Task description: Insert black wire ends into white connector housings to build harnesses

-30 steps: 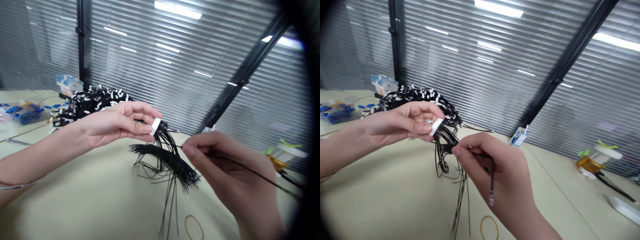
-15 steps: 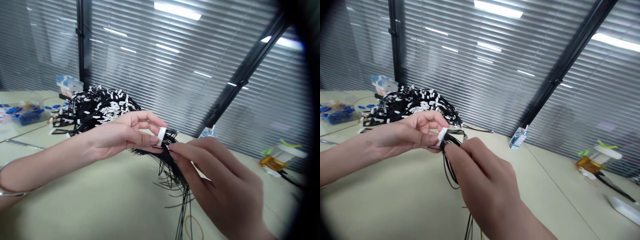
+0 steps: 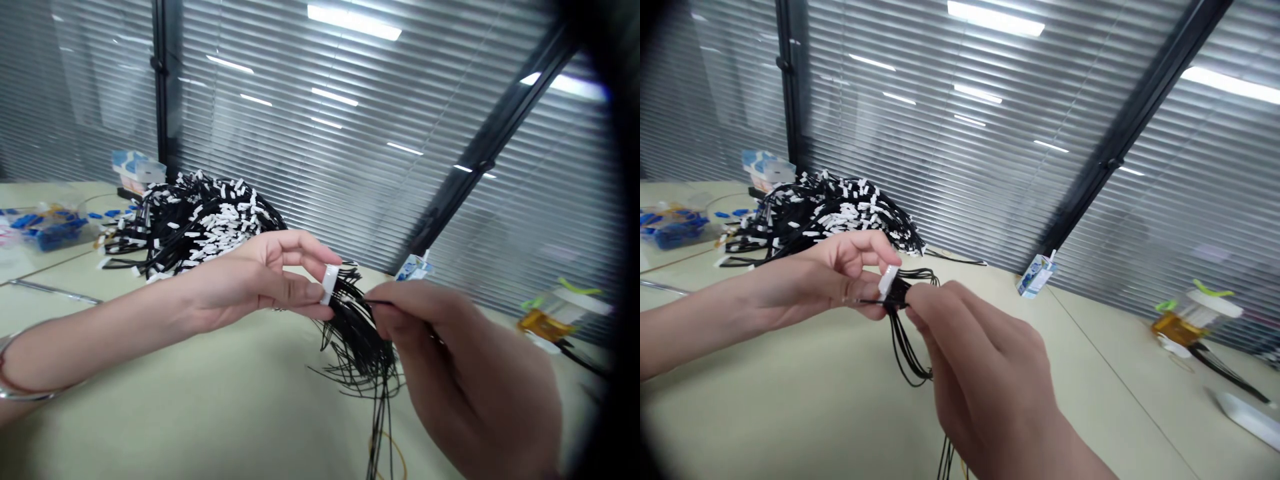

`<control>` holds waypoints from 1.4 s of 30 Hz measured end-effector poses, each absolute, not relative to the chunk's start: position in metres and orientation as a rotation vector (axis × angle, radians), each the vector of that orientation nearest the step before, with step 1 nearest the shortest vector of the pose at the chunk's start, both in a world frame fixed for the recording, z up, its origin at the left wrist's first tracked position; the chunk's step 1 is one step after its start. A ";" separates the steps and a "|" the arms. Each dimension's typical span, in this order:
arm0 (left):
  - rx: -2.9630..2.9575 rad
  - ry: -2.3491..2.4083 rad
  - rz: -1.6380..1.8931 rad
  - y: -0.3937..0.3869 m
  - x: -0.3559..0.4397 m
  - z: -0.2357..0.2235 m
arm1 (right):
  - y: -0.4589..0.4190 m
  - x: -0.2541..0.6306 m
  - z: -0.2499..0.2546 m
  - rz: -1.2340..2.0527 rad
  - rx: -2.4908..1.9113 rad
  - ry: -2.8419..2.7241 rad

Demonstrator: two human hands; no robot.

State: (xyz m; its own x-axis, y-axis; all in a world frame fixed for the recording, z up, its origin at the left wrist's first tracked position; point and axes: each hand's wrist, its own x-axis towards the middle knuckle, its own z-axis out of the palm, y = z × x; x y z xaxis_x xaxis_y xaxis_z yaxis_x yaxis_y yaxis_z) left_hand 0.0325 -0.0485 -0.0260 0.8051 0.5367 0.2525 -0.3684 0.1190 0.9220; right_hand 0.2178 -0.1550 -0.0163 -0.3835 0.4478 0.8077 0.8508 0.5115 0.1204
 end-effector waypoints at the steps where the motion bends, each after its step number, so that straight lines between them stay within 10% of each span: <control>1: 1.297 0.139 0.669 -0.047 0.033 -0.027 | -0.156 0.219 -0.016 -0.690 -1.053 -2.027; 42: 1.347 0.127 0.729 -0.040 0.037 -0.030 | -0.151 0.223 -0.019 -0.625 -1.123 -1.910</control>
State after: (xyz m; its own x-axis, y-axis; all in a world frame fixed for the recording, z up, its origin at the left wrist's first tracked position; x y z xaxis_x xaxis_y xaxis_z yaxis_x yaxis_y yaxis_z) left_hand 0.0371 -0.0405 -0.0304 0.7759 0.5443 0.3189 -0.4040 0.0404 0.9139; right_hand 0.2229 -0.1506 -0.0193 -0.2712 0.4728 0.8384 0.8768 0.4806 0.0125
